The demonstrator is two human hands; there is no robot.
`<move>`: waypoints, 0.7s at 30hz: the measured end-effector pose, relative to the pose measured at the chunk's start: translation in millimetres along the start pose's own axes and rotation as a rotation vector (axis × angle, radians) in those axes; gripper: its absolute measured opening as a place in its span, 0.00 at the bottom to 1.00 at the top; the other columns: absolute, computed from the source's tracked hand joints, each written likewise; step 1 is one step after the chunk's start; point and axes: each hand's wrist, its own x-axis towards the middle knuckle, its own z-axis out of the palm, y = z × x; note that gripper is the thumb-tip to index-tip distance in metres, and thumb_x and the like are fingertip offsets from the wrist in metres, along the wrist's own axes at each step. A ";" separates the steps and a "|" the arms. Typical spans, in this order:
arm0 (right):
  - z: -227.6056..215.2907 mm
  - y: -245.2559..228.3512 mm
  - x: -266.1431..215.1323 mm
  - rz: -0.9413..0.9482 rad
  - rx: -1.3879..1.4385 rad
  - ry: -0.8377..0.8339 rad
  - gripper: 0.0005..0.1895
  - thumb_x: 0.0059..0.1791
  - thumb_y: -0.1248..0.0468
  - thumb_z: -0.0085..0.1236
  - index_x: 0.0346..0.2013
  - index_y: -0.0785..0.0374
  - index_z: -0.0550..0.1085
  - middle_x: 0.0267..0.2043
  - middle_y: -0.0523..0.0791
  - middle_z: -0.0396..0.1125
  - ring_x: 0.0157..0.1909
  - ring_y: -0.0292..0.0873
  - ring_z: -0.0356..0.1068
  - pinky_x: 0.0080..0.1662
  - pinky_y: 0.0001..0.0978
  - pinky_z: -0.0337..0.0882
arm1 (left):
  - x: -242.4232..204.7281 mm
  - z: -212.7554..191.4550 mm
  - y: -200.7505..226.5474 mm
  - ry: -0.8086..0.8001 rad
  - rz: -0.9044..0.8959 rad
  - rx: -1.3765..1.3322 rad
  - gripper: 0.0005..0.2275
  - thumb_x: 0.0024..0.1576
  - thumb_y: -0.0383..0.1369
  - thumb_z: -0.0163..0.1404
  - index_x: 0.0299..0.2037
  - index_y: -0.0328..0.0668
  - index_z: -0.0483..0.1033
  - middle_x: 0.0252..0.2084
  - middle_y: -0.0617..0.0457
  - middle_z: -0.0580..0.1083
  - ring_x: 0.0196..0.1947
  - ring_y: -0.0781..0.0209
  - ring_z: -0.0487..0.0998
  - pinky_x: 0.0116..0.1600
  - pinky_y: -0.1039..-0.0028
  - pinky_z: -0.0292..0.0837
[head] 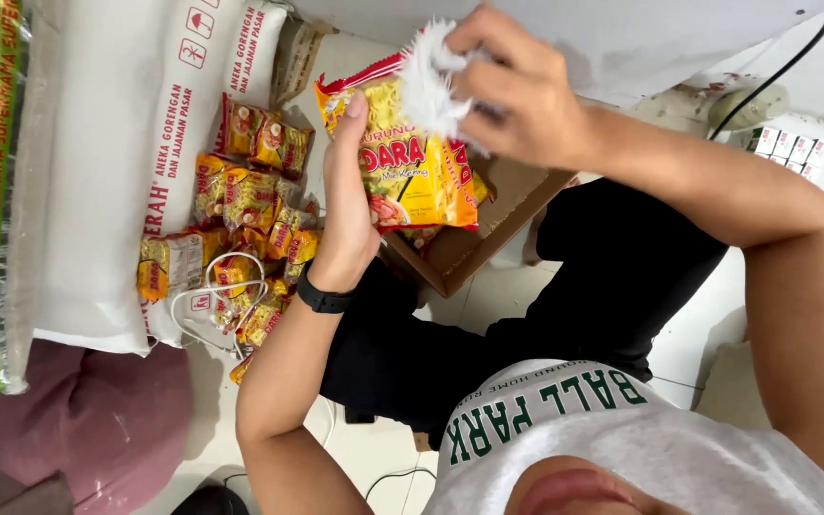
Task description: Cleaning individual instant noodle packets with a cloth and placing them into a cardboard box.
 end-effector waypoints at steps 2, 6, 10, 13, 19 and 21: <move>3.1 -13.2 -0.1 0.019 -0.007 0.026 0.10 0.57 0.71 0.56 0.33 0.73 0.67 0.46 0.61 0.61 0.41 0.60 0.64 0.40 0.45 0.65 | 1.1 -3.6 -1.6 -0.031 0.013 -0.021 0.21 0.56 0.49 0.46 0.52 0.44 0.73 0.50 0.52 0.77 0.51 0.58 0.79 0.54 0.66 0.77; 5.5 -30.4 -3.8 -0.023 0.193 -0.198 0.06 0.54 0.77 0.60 0.42 0.78 0.72 0.26 0.44 0.63 0.21 0.39 0.59 0.18 0.29 0.59 | 2.2 -10.3 -2.9 -0.096 0.221 0.017 0.21 0.59 0.50 0.48 0.52 0.42 0.74 0.52 0.51 0.75 0.54 0.56 0.76 0.61 0.64 0.70; -5.4 2.0 -4.5 -0.114 -0.147 -0.179 0.15 0.61 0.59 0.52 0.38 0.70 0.72 0.48 0.60 0.66 0.33 0.47 0.67 0.27 0.35 0.65 | 8.6 -12.1 -3.8 -0.106 0.096 -0.113 0.22 0.56 0.51 0.50 0.50 0.41 0.72 0.49 0.50 0.75 0.51 0.57 0.77 0.58 0.63 0.73; 3.6 -9.0 -8.3 -0.118 -0.166 -0.146 0.07 0.53 0.80 0.48 0.35 0.69 0.69 0.44 0.57 0.65 0.27 0.40 0.58 0.23 0.29 0.62 | 14.7 -15.5 -10.0 0.025 0.035 -0.098 0.26 0.53 0.50 0.51 0.56 0.43 0.71 0.56 0.51 0.74 0.58 0.57 0.75 0.64 0.63 0.69; 3.7 -18.1 -27.8 0.071 0.033 -0.179 0.14 0.55 0.69 0.68 0.49 0.75 0.74 0.39 0.51 0.71 0.30 0.46 0.68 0.31 0.41 0.70 | 20.8 -27.5 -25.9 0.026 0.101 -0.171 0.25 0.58 0.42 0.52 0.64 0.41 0.68 0.65 0.51 0.68 0.68 0.59 0.66 0.72 0.65 0.61; 1.4 -0.5 -23.6 0.064 -0.063 -0.133 0.08 0.52 0.76 0.62 0.43 0.71 0.72 0.44 0.56 0.69 0.33 0.47 0.63 0.32 0.39 0.61 | 9.2 -13.6 -8.5 0.010 0.020 -0.174 0.25 0.54 0.47 0.52 0.58 0.42 0.69 0.57 0.51 0.72 0.58 0.58 0.72 0.62 0.64 0.69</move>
